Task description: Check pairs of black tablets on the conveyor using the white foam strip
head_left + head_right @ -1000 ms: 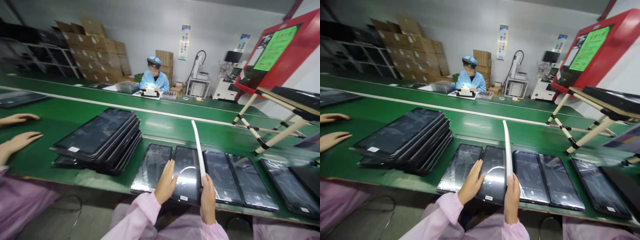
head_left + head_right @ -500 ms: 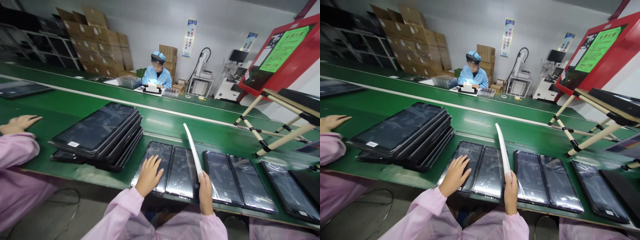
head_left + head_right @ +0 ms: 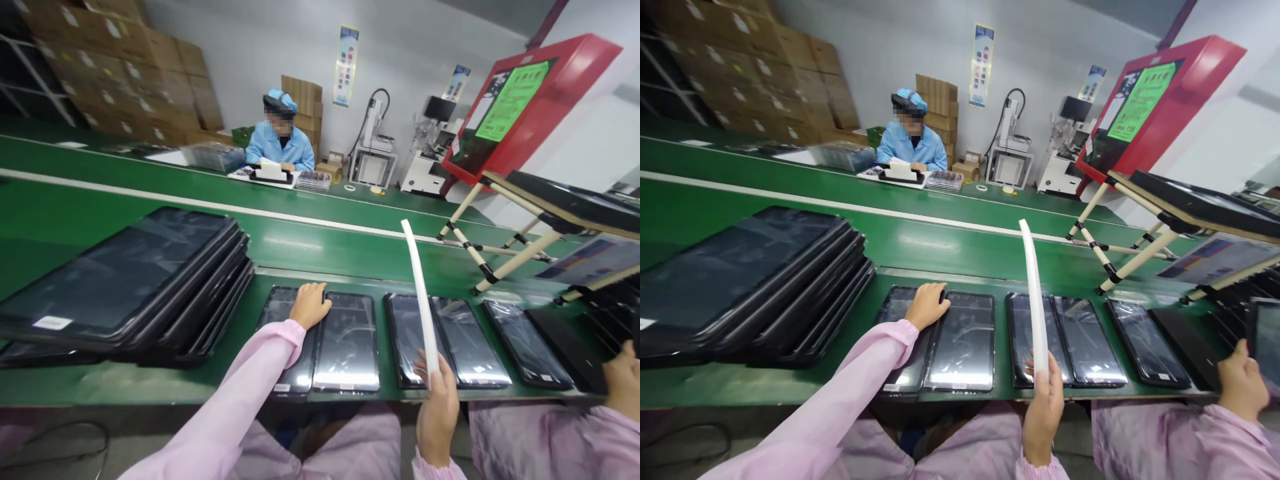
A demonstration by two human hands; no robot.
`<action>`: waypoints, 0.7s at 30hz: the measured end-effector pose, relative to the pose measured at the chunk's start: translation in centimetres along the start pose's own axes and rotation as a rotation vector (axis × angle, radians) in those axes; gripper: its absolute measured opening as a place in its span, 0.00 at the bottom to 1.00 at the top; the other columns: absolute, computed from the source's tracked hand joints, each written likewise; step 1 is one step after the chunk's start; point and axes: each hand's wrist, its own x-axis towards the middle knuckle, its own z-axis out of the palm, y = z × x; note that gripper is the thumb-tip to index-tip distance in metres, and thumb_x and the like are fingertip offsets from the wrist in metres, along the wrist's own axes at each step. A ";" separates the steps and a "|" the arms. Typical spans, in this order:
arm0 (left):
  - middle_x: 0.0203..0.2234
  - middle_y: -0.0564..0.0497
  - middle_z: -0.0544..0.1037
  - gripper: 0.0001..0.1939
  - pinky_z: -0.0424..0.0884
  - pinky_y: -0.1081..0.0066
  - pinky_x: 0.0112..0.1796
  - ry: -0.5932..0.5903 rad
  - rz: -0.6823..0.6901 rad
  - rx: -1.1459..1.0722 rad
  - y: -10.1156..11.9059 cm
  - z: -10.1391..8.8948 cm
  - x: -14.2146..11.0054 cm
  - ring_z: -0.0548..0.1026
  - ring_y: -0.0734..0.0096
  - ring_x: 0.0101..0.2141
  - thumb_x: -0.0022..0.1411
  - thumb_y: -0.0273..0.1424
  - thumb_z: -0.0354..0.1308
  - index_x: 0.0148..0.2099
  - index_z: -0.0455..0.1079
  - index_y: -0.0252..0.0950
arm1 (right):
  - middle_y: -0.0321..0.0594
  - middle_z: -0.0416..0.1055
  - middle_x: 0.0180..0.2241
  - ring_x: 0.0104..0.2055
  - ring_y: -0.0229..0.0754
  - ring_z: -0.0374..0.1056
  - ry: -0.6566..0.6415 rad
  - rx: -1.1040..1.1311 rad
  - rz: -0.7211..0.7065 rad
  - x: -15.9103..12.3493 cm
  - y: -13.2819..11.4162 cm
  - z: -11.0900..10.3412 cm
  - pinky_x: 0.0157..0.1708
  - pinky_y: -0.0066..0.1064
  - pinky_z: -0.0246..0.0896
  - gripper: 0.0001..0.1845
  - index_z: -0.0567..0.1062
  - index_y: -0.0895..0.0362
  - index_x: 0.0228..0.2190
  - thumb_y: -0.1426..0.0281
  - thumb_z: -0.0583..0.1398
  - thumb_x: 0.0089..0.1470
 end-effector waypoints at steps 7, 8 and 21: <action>0.51 0.35 0.80 0.24 0.59 0.46 0.63 -0.005 -0.002 0.029 1.3 0.2 0.5 0.73 0.44 0.55 0.65 0.27 0.51 0.62 0.72 0.34 | 0.48 0.81 0.48 0.46 0.53 0.76 0.023 0.013 0.109 -1.9 2.4 -2.1 0.49 0.41 0.68 0.35 0.76 0.59 0.58 0.46 0.62 0.62; 0.51 0.35 0.79 0.24 0.57 0.46 0.64 -0.008 0.026 0.026 2.5 0.6 0.6 0.73 0.44 0.56 0.65 0.26 0.50 0.61 0.73 0.34 | 0.48 0.81 0.48 0.46 0.53 0.76 0.018 0.014 0.110 -2.1 2.4 -2.1 0.48 0.41 0.68 0.35 0.76 0.59 0.58 0.46 0.62 0.61; 0.51 0.34 0.75 0.16 0.58 0.48 0.64 -0.046 0.078 -0.077 14.5 7.0 2.0 0.70 0.47 0.57 0.64 0.25 0.56 0.53 0.73 0.33 | 0.52 0.81 0.48 0.39 0.54 0.77 0.036 0.042 0.067 -2.3 4.0 -5.4 0.42 0.44 0.71 0.35 0.76 0.59 0.54 0.46 0.64 0.56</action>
